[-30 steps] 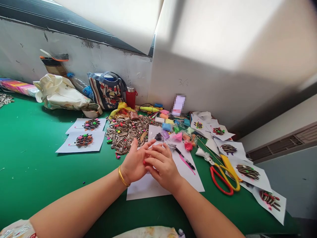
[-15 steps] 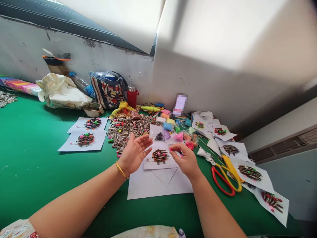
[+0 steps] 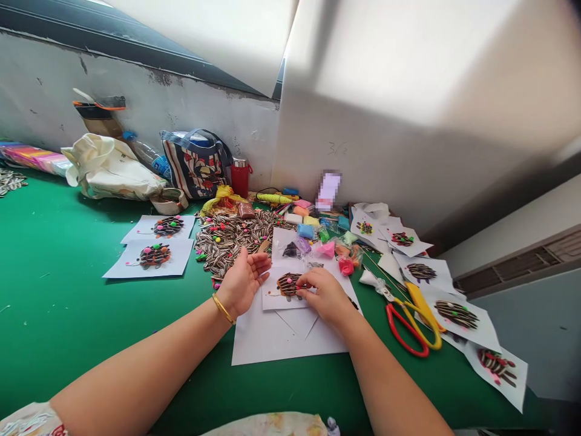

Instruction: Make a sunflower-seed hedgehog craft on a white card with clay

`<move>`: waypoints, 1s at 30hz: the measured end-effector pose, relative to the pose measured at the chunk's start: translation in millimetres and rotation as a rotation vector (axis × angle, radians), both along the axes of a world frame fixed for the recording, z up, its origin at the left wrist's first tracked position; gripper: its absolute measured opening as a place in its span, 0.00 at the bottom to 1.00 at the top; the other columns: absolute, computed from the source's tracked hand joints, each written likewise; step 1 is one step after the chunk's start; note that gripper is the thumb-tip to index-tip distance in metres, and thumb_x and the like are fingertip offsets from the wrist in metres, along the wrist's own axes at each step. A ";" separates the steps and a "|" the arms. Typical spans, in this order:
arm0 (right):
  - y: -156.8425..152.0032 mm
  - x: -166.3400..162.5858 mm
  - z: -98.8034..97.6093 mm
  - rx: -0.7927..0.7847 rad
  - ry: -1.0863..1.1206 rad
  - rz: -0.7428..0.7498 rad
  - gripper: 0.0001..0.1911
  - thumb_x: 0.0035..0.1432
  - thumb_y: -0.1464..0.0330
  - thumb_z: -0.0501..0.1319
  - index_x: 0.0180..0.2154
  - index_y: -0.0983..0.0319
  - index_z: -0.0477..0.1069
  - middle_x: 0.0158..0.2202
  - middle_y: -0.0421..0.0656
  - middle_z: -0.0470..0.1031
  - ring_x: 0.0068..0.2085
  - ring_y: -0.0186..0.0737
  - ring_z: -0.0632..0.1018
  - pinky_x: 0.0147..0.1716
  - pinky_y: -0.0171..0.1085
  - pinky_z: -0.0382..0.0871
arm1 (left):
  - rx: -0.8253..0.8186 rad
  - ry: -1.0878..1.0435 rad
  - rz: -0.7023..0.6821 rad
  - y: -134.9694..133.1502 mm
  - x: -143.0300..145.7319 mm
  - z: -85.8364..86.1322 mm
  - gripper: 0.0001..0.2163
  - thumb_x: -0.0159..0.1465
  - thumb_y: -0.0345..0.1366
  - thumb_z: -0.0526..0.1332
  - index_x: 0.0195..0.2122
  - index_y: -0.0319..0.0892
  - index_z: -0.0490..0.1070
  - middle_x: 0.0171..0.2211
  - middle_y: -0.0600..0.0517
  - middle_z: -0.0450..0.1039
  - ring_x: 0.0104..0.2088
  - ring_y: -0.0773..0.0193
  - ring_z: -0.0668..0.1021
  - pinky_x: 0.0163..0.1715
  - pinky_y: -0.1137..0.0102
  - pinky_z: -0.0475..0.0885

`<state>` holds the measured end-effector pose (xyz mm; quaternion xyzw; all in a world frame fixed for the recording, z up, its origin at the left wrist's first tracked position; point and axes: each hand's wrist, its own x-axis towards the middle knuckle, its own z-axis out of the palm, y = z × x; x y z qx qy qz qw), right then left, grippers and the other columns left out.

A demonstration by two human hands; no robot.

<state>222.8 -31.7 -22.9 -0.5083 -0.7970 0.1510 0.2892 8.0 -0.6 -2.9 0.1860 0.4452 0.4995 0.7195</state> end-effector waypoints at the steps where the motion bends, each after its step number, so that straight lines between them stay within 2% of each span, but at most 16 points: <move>1: 0.3 -0.6 -0.1 -0.006 -0.007 -0.007 0.03 0.55 0.72 0.65 0.33 0.59 0.75 0.32 0.41 0.74 0.38 0.40 0.73 0.36 0.38 0.67 | 0.003 0.002 -0.004 -0.2 0.1 0.0 0.24 0.69 0.51 0.46 0.35 0.39 0.75 0.39 0.44 0.76 0.43 0.60 0.77 0.45 0.65 0.70; 16: -0.3 -4.3 2.0 -0.079 -0.027 0.001 0.06 0.53 0.73 0.67 0.35 0.58 0.76 0.35 0.40 0.74 0.40 0.40 0.72 0.41 0.38 0.64 | -0.011 0.001 0.003 1.2 1.0 -4.3 0.24 0.68 0.52 0.47 0.35 0.38 0.75 0.38 0.44 0.76 0.42 0.60 0.77 0.46 0.65 0.70; 24: 0.7 -1.8 -0.6 -0.068 -0.005 0.025 0.07 0.57 0.74 0.63 0.36 0.57 0.77 0.36 0.41 0.75 0.41 0.40 0.73 0.43 0.39 0.64 | -0.012 0.001 -0.002 2.4 0.8 -5.2 0.25 0.68 0.52 0.47 0.35 0.38 0.75 0.39 0.43 0.76 0.43 0.59 0.77 0.46 0.65 0.71; 30: -0.3 -4.7 1.7 -0.091 -0.029 -0.014 0.04 0.56 0.73 0.63 0.34 0.59 0.75 0.34 0.40 0.76 0.37 0.39 0.73 0.38 0.37 0.64 | -0.007 -0.002 -0.004 1.9 0.1 -5.5 0.25 0.68 0.52 0.47 0.35 0.38 0.75 0.39 0.43 0.76 0.43 0.59 0.76 0.46 0.65 0.71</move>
